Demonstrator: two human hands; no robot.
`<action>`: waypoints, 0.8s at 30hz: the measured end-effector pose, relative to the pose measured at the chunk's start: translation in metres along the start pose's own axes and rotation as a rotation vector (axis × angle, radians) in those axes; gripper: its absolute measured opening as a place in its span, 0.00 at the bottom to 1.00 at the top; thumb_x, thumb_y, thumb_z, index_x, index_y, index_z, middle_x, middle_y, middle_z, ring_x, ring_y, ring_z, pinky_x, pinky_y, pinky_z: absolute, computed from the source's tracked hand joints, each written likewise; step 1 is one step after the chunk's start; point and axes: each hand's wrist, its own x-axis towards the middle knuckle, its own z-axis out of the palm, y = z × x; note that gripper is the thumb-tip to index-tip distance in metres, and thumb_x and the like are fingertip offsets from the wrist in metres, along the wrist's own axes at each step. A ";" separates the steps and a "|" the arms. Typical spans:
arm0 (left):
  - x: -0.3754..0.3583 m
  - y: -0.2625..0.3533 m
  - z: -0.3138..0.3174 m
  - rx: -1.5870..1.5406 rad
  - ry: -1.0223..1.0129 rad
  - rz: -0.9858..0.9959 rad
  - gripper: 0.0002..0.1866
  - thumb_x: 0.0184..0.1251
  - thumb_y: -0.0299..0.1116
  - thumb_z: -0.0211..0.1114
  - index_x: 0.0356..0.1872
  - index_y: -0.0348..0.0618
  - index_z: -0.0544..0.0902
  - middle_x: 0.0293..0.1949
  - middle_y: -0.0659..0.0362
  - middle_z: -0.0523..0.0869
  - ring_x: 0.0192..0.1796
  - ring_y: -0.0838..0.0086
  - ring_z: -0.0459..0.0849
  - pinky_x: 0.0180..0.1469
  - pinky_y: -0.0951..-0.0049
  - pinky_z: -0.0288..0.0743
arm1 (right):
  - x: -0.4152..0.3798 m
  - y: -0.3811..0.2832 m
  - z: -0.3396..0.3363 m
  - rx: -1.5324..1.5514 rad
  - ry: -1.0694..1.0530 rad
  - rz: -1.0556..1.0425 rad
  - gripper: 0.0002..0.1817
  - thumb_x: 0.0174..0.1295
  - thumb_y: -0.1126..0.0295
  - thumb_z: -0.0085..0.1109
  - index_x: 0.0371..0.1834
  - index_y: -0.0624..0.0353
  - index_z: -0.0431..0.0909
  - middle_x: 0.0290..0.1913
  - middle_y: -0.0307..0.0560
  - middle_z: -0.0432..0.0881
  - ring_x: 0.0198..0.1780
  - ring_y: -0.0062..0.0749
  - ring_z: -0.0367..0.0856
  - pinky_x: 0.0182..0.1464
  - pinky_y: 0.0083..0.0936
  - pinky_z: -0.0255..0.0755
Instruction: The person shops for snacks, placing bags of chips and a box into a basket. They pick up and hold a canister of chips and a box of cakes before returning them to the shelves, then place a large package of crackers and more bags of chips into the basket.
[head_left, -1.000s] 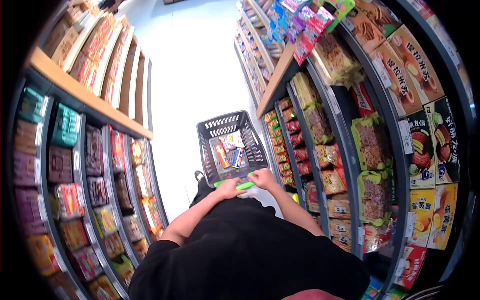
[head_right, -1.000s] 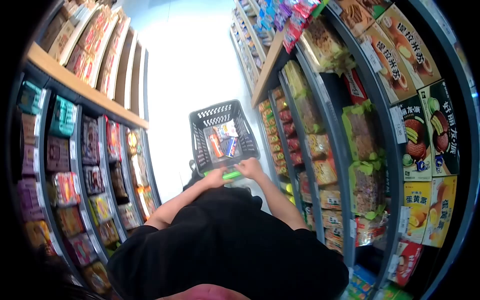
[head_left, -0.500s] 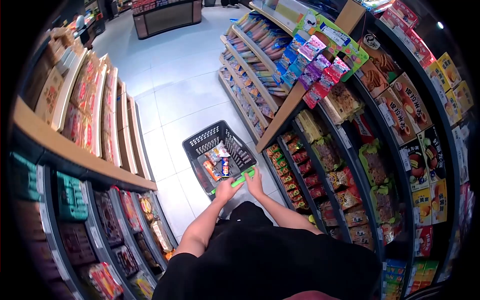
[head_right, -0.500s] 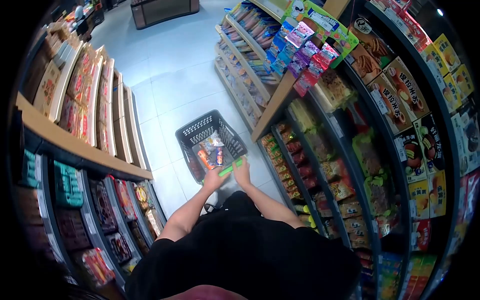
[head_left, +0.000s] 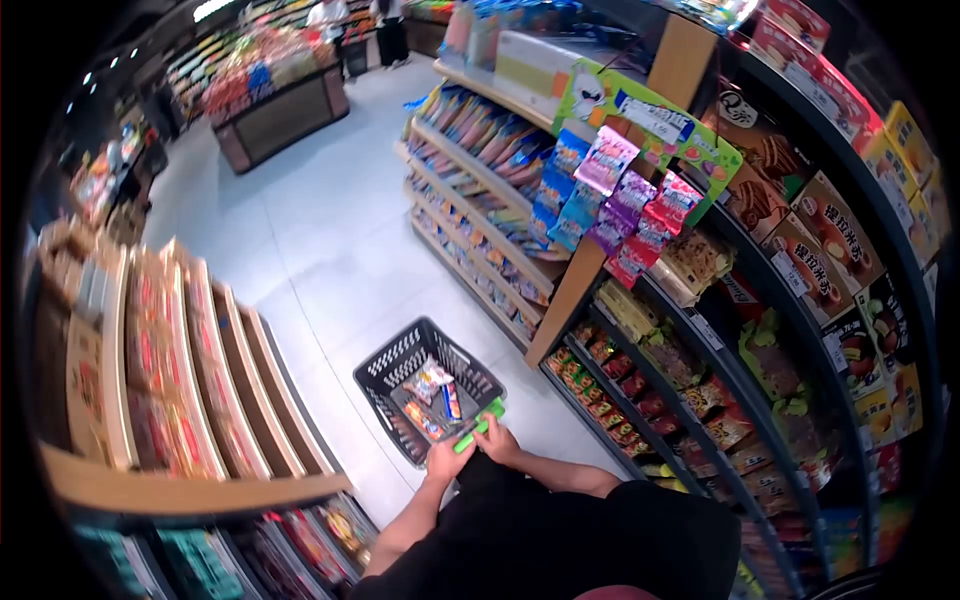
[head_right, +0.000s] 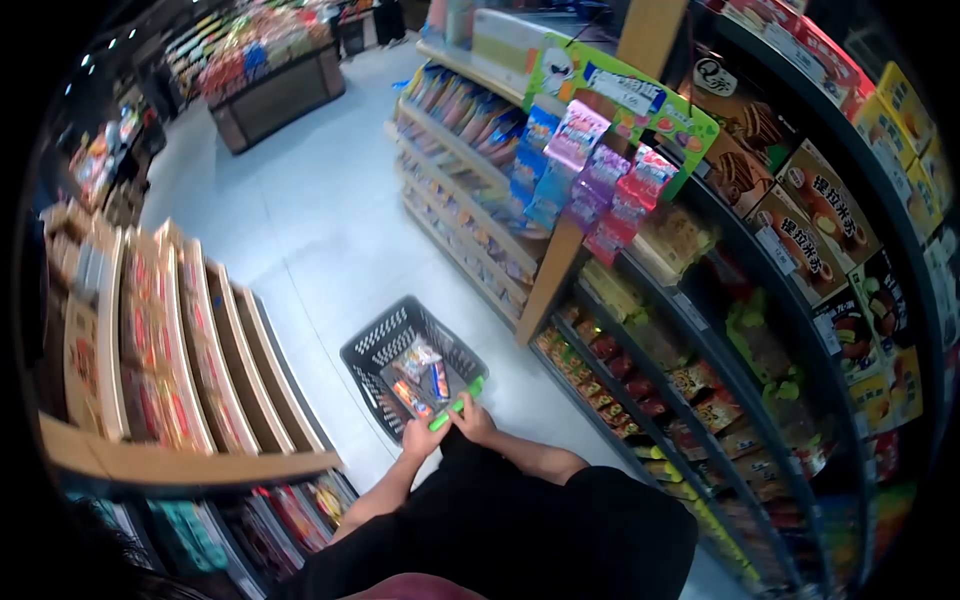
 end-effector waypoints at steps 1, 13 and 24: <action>0.010 -0.005 -0.019 0.051 -0.010 -0.014 0.25 0.50 0.59 0.66 0.32 0.45 0.87 0.26 0.42 0.83 0.33 0.47 0.84 0.39 0.53 0.78 | 0.011 -0.021 -0.004 0.074 -0.104 0.040 0.23 0.63 0.60 0.57 0.55 0.57 0.62 0.27 0.59 0.82 0.32 0.56 0.83 0.33 0.47 0.74; 0.172 -0.090 -0.085 0.084 -0.071 -0.016 0.27 0.45 0.58 0.71 0.28 0.40 0.86 0.22 0.44 0.83 0.31 0.50 0.84 0.36 0.56 0.77 | 0.190 -0.051 0.024 0.282 -0.372 0.098 0.20 0.65 0.61 0.56 0.57 0.54 0.66 0.32 0.50 0.80 0.34 0.37 0.82 0.38 0.30 0.74; 0.244 -0.102 -0.117 0.081 0.163 -0.080 0.24 0.42 0.54 0.73 0.21 0.39 0.83 0.19 0.47 0.81 0.27 0.52 0.83 0.33 0.58 0.77 | 0.284 -0.037 0.090 0.136 -0.331 -0.083 0.31 0.65 0.53 0.55 0.63 0.56 0.56 0.30 0.54 0.78 0.35 0.43 0.81 0.38 0.36 0.72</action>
